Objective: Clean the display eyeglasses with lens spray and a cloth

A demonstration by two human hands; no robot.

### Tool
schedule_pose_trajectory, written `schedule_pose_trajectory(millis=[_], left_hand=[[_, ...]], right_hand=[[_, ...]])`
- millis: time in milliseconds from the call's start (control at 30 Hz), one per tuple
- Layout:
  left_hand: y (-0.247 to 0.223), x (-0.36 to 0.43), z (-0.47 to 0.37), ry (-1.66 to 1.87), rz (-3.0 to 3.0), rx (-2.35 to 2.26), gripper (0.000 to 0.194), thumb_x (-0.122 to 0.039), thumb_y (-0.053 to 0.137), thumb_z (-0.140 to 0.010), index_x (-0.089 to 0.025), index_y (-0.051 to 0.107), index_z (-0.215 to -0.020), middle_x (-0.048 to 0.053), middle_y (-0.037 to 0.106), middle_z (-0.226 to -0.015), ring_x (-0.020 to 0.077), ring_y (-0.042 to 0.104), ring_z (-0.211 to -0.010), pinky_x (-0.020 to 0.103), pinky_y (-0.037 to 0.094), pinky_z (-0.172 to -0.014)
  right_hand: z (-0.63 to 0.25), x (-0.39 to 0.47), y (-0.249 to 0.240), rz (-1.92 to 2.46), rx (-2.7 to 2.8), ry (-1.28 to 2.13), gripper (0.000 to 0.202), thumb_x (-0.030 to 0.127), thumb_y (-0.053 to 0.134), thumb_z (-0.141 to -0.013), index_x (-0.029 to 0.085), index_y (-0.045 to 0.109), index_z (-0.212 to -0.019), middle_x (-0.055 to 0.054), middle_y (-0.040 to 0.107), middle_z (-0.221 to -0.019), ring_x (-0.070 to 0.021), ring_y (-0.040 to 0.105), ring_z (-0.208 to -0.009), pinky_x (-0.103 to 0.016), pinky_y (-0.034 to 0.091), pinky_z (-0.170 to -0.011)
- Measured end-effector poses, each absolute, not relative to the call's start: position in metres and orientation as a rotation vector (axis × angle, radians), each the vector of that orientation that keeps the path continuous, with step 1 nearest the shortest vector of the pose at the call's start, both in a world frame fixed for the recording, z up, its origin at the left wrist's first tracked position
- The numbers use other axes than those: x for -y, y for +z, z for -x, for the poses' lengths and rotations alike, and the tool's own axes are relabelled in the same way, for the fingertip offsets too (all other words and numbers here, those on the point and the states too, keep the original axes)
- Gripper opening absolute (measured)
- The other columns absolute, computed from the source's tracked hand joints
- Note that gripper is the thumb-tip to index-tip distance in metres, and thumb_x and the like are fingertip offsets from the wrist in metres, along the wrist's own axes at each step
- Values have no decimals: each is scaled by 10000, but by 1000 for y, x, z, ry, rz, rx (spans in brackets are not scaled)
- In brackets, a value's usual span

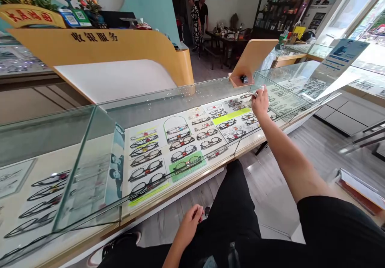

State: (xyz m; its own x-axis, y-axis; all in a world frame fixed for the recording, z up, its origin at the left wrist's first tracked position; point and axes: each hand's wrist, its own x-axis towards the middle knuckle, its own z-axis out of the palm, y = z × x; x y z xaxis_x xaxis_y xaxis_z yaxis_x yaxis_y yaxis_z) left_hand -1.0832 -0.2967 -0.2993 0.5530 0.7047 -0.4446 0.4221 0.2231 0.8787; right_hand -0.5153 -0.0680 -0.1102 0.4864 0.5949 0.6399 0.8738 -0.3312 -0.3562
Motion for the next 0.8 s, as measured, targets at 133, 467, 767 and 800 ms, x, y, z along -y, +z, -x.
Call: schedule_pose_trajectory(millis=[133,467,767,800], left_hand=[[-323,309,1097,250,-1300,-1076,802,-1019,443,-866,-231,594,-844,20,544,-783,244,555,-807,373,465,-825],[-331,311,1105,228,-1272,-1085,823,-1038,431,-852,-233,599,-851,22,545,-808,246,559,-836,372,477,-844],[-336,311,1102,244,-1274,-1081,797,-1008,434,-884,-230,603,-858,22,562,-808,243,565,-840,371,477,-850],[-338,311,1102,245,-1273,-1078,798,-1008,439,-883,-228,607,-858,22,566,-806,241,565,-837,371,478,-848]], right_hand=[[515,69,-109,2098,1108,-531,367,282,508,-1007,158,559,-1348,-296,431,-1667,-389,515,-1449,-583,419,-1226],[511,72,-111,2054,1040,-556,207,403,600,-961,218,625,-1052,-240,521,-1466,-395,530,-1322,-582,457,-1159],[507,71,-114,2041,1108,-489,288,470,584,-985,224,644,-1120,-219,512,-1457,-380,507,-1338,-564,439,-1187],[507,72,-113,2032,1099,-482,314,478,578,-989,222,653,-1154,-217,512,-1461,-379,506,-1349,-563,432,-1198]])
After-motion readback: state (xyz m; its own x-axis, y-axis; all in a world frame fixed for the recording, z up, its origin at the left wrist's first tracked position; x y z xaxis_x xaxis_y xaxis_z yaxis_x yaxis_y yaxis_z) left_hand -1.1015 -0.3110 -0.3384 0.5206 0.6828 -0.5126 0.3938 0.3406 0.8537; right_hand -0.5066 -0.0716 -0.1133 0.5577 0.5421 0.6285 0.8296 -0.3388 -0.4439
